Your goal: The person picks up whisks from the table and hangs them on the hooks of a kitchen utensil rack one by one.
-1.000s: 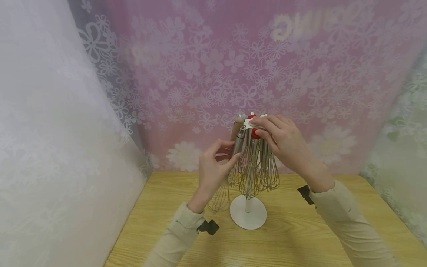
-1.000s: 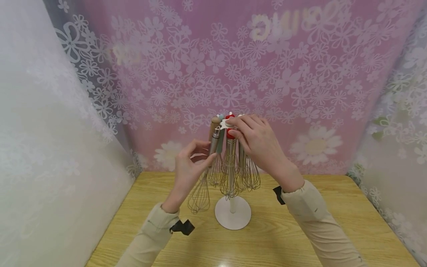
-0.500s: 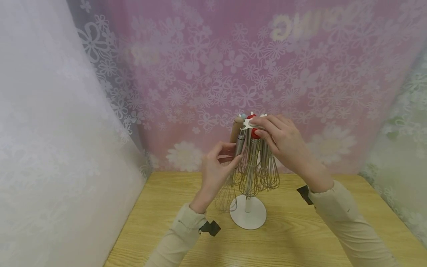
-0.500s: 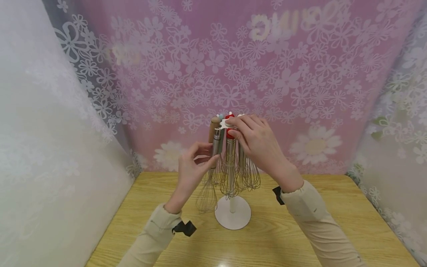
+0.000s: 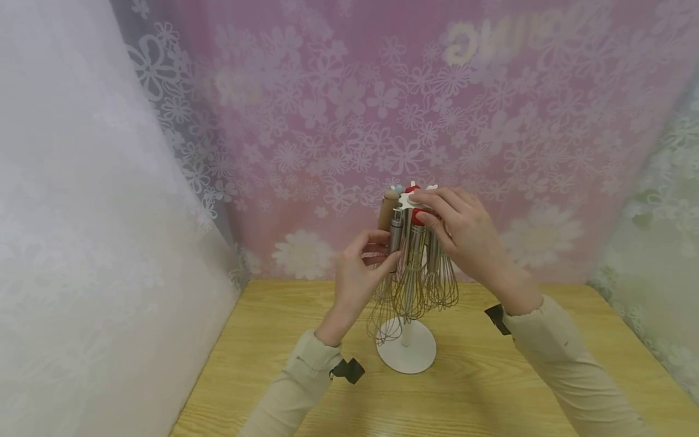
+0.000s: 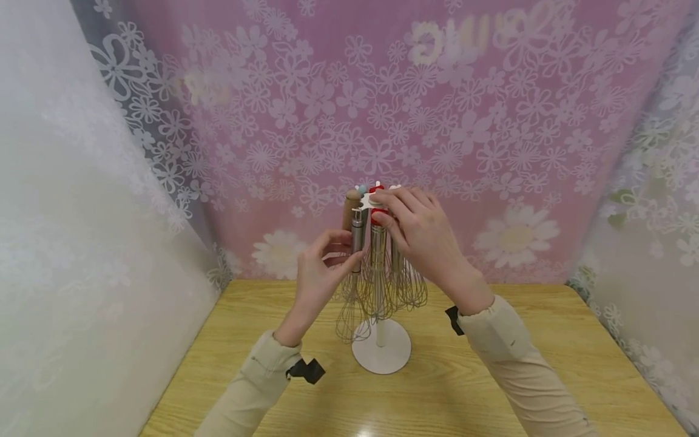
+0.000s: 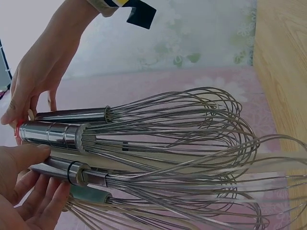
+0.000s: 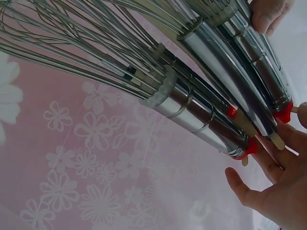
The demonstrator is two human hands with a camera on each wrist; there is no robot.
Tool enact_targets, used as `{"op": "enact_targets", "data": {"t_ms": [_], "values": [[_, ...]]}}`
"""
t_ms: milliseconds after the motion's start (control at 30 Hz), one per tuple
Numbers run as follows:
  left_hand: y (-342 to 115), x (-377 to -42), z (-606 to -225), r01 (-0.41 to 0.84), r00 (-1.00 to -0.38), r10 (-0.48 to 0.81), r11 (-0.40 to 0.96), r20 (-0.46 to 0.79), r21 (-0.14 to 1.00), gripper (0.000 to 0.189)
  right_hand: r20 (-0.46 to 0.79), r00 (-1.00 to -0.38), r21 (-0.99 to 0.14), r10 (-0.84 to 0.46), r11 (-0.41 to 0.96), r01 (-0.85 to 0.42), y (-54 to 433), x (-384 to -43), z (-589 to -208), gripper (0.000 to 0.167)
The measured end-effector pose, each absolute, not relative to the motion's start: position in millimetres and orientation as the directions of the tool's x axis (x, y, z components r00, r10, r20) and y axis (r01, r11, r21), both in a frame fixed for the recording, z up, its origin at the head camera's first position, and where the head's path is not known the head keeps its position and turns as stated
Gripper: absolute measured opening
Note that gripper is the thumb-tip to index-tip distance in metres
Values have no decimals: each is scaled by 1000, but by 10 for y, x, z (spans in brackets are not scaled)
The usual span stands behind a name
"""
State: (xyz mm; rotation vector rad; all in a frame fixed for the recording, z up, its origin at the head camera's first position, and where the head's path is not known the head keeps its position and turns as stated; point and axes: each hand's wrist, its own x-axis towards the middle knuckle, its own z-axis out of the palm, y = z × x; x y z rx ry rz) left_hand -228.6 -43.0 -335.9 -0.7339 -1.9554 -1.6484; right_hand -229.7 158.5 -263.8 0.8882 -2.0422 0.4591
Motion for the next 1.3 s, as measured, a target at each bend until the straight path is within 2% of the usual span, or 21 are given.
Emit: {"op": "enact_targets", "data": {"t_ms": [300,600,867,1300], "values": [[-433,-2286,-3344,662,-749,104,139,654,736,32,813,-423,-29,-401,696,-717,1558,-2290,-2598,29],[-445,-2291,-3342,683,-729,110,156,675,713,32,821,-415,-32,-393,694,-719,1521,-2304,-2595,31],[-454,-2289,-3353,690,-723,114,158,681,706,33,835,-403,-26,-375,704,-710,1503,-2316,-2599,42],[-495,-2267,-3371,661,-750,112,142,651,737,32,850,-387,-32,-357,698,-715,1500,-2336,-2644,45]]}}
